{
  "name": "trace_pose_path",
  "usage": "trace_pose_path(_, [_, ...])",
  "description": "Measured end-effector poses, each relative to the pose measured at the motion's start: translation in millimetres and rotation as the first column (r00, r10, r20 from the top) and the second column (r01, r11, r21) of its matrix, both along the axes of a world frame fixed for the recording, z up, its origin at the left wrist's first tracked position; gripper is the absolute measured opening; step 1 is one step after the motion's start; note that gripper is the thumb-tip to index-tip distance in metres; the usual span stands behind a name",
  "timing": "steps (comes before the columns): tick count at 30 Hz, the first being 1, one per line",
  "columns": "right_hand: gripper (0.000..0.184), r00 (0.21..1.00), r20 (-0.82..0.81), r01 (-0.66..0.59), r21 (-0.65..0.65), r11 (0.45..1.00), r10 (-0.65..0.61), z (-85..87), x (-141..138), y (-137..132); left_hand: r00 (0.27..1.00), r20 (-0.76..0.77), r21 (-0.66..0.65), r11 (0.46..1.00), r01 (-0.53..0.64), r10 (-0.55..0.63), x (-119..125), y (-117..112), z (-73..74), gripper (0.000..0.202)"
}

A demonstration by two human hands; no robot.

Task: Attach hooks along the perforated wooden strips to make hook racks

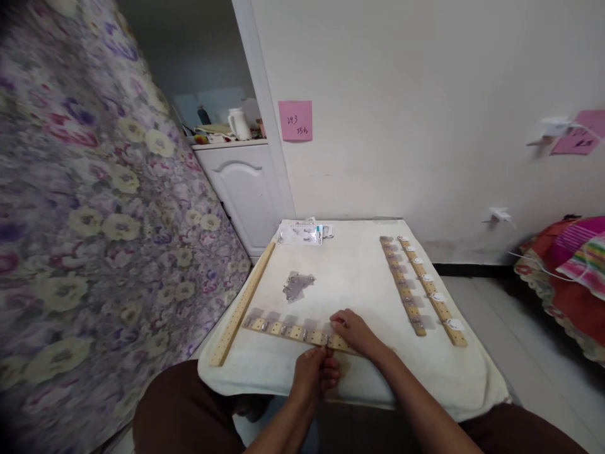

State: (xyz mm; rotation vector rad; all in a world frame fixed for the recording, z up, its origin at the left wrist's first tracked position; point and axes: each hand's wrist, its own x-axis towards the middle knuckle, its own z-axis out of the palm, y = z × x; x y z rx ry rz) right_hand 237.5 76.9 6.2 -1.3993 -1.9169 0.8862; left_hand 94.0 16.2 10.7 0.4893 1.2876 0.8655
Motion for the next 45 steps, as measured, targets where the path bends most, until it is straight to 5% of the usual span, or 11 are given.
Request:
trace_pose_path(9, [0.023,0.994,0.044,0.097,0.056,0.994,-0.099,-5.8,40,-24,0.996,0.005,0.126,0.988,0.088,-0.089,-5,-16,-3.3,0.03])
trace_pose_path(14, [0.022,0.998,0.019,0.065,0.04,0.997,-0.066,-13.3,43,-25,0.954,-0.126,0.268,0.917,0.296,-0.271,-25,-4,28.0,0.029])
trace_pose_path(16, [0.021,0.998,0.025,0.052,0.023,0.998,-0.053,-13.0,42,-25,0.931,-0.294,0.372,0.871,0.32,-0.216,-45,17,45.9,0.023])
trace_pose_path(18, [0.02,0.998,0.029,0.05,0.008,0.999,-0.05,-12.6,42,-26,0.826,-0.558,0.441,0.812,0.383,-0.087,-69,45,61.0,0.017])
trace_pose_path(19, [0.02,0.998,0.032,0.052,0.001,0.999,-0.052,-12.7,42,-26,0.704,-0.71,0.437,0.78,0.449,-0.008,-80,60,66.2,0.015])
trace_pose_path(21, [0.02,0.998,0.038,0.056,-0.004,0.998,-0.056,-13.4,41,-26,0.281,-0.951,0.278,0.743,0.609,0.125,-97,89,71.2,0.015])
trace_pose_path(24, [0.02,0.997,0.043,0.06,-0.002,0.998,-0.06,-13.9,40,-25,0.125,-0.982,0.19,0.753,0.63,0.144,-107,119,65.7,0.015])
trace_pose_path(27, [0.02,0.997,0.047,0.064,-0.009,0.998,-0.063,-10.8,38,-25,0.053,-0.991,0.128,0.766,0.63,0.122,-106,134,52.8,0.018])
trace_pose_path(35, [0.019,0.997,0.056,0.057,0.007,0.998,-0.057,0.9,36,-29,-0.034,-0.995,0.05,0.771,0.635,0.092,-102,139,39.2,0.02])
trace_pose_path(45, [0.021,0.997,0.057,0.05,0.007,0.999,-0.051,-1.4,38,-30,0.029,-0.991,0.118,0.755,0.645,0.131,-90,132,53.2,0.016])
